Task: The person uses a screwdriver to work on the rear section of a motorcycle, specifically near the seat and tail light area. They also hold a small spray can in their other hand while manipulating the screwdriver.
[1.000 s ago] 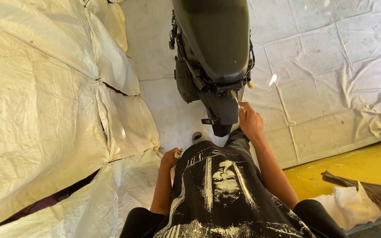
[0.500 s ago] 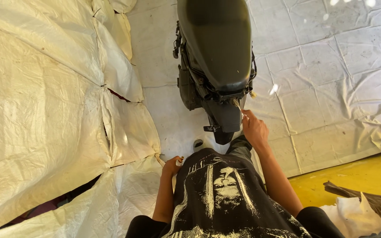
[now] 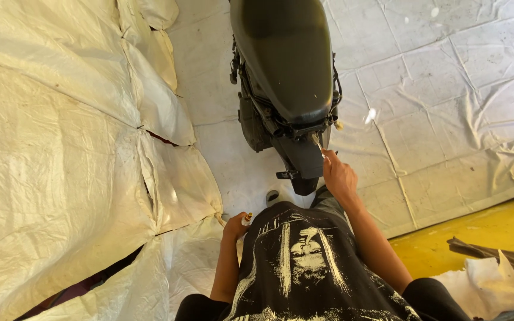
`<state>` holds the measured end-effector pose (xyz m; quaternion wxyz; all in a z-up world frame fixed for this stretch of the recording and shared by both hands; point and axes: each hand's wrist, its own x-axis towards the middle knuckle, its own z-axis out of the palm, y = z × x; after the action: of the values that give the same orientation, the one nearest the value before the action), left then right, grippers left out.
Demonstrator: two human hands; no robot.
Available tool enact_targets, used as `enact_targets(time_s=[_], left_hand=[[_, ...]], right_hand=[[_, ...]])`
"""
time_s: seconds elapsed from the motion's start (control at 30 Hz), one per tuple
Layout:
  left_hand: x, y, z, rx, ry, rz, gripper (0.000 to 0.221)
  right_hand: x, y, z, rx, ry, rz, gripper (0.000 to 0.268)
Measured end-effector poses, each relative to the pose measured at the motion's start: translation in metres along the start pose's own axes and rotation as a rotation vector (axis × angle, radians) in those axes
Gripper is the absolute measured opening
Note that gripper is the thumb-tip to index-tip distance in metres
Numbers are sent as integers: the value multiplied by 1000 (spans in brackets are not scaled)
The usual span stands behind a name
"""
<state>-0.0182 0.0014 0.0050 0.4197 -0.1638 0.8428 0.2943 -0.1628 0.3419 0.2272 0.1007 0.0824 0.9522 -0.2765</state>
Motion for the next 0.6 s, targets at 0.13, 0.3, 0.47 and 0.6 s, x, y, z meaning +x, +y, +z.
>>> enact_targets(time_s=[0.13, 0.3, 0.47, 0.6], left_hand=[[-4, 2, -1, -7, 0, 17, 34], [-13, 6, -1, -22, 5, 7, 34], [-15, 7, 1, -7, 5, 1, 35], [-3, 0, 6, -19, 12, -1, 35]], right_hand=[[7, 4, 7, -6, 10, 6, 33], [1, 2, 9, 9, -14, 44, 32], [13, 2, 11, 6, -5, 17, 32], [13, 4, 14, 84, 25, -30, 33]])
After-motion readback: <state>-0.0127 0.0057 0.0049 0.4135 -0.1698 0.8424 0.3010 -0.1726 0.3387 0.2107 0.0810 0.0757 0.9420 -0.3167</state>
